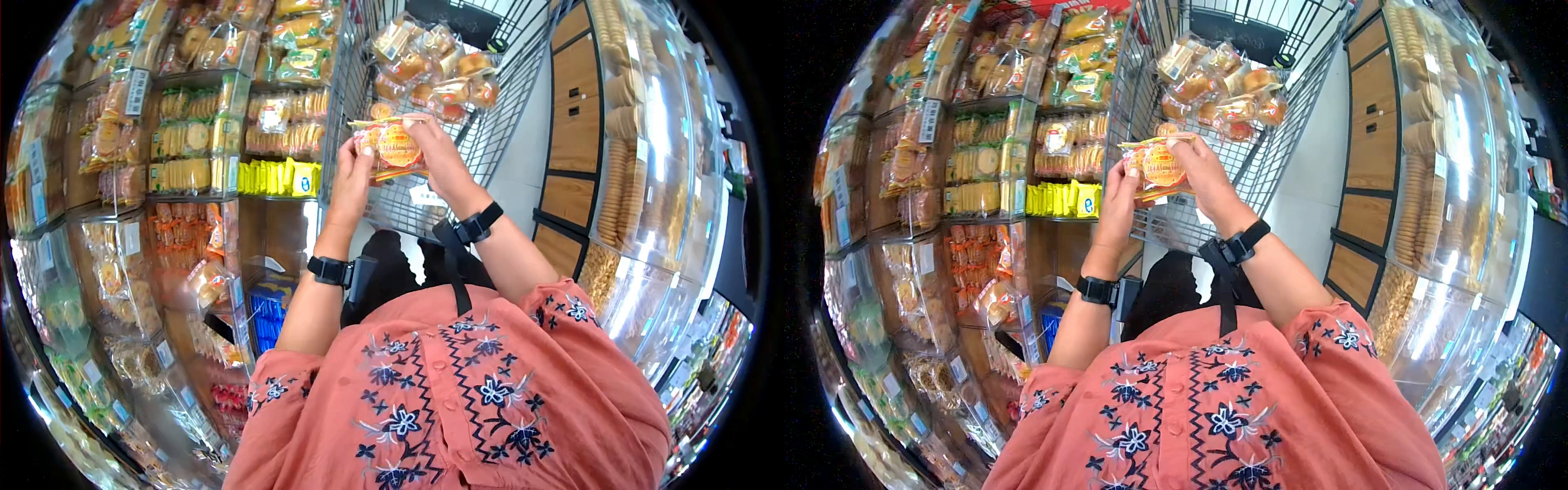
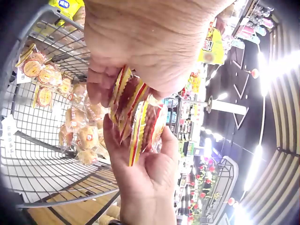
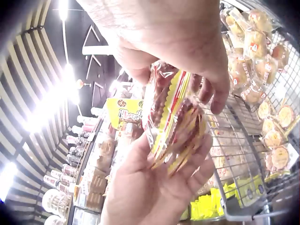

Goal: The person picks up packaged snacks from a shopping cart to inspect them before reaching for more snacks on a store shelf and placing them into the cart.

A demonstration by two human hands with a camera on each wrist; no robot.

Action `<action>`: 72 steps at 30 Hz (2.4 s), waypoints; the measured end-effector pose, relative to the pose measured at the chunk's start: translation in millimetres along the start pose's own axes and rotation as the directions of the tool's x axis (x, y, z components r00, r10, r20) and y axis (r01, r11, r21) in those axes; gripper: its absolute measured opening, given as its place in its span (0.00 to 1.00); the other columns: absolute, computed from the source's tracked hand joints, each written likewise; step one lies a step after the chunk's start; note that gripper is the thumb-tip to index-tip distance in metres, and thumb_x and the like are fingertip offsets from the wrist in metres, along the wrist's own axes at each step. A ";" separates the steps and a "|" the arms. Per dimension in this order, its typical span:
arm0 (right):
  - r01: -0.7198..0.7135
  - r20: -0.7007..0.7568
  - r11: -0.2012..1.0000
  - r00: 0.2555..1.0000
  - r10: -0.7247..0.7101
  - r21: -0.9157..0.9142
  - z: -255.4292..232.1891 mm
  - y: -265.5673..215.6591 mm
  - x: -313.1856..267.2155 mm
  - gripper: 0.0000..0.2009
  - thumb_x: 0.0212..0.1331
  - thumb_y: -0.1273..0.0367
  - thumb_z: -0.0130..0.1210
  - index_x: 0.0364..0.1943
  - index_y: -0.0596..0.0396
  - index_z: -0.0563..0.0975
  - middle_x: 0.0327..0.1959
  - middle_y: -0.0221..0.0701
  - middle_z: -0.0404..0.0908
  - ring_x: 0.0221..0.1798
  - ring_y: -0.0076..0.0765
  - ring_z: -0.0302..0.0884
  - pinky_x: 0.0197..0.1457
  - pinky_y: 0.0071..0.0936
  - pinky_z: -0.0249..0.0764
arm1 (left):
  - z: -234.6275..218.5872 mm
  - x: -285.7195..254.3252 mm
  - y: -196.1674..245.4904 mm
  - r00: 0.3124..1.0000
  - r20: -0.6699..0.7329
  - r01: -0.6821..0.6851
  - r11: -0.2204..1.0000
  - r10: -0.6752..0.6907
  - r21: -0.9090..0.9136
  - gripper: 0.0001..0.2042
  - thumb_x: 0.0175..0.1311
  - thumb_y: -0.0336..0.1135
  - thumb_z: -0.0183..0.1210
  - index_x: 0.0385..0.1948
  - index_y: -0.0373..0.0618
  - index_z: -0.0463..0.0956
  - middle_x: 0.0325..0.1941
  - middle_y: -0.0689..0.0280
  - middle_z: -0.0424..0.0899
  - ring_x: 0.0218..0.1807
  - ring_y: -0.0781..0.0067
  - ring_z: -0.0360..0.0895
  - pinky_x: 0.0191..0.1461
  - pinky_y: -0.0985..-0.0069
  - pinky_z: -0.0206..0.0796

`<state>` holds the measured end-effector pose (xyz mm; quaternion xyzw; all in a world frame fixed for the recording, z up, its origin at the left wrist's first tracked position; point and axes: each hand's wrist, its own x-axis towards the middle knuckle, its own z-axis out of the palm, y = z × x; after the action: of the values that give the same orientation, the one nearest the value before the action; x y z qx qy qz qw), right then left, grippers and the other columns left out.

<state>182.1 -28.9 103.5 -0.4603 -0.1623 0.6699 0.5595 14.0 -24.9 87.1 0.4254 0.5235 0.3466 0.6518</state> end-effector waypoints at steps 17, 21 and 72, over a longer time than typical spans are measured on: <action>0.108 0.230 0.991 0.969 -0.088 -0.078 72.0 19.5 -4.5 0.30 0.71 0.63 0.45 0.75 0.54 0.53 0.59 0.36 0.70 0.54 0.27 0.73 0.57 0.23 0.71 | -37.9 -26.1 70.3 0.982 -0.148 -0.084 0.976 0.115 0.200 0.34 0.52 0.41 0.68 0.55 0.26 0.64 0.51 0.52 0.78 0.51 0.67 0.78 0.53 0.71 0.73; 0.137 0.320 0.988 0.941 -0.108 -0.068 109.5 4.5 -12.5 0.31 0.72 0.63 0.47 0.75 0.54 0.52 0.60 0.36 0.69 0.58 0.26 0.70 0.61 0.24 0.68 | -76.0 -24.3 97.4 0.971 -0.141 -0.131 0.923 0.193 0.361 0.33 0.46 0.41 0.71 0.51 0.28 0.68 0.48 0.52 0.79 0.49 0.67 0.78 0.52 0.71 0.74; -0.167 0.214 0.953 0.951 0.223 -0.252 134.8 72.9 61.2 0.30 0.71 0.60 0.47 0.72 0.57 0.54 0.58 0.45 0.72 0.54 0.37 0.76 0.52 0.31 0.76 | -568.0 61.9 291.0 0.583 -0.721 0.812 -0.230 0.375 0.536 0.29 0.60 0.48 0.62 0.63 0.48 0.71 0.72 0.56 0.68 0.71 0.56 0.67 0.70 0.62 0.65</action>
<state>33.8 42.8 94.0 -0.4515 -0.2587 0.7496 0.4091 -529.9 255.2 278.9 0.4355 0.8653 -0.2078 -0.1354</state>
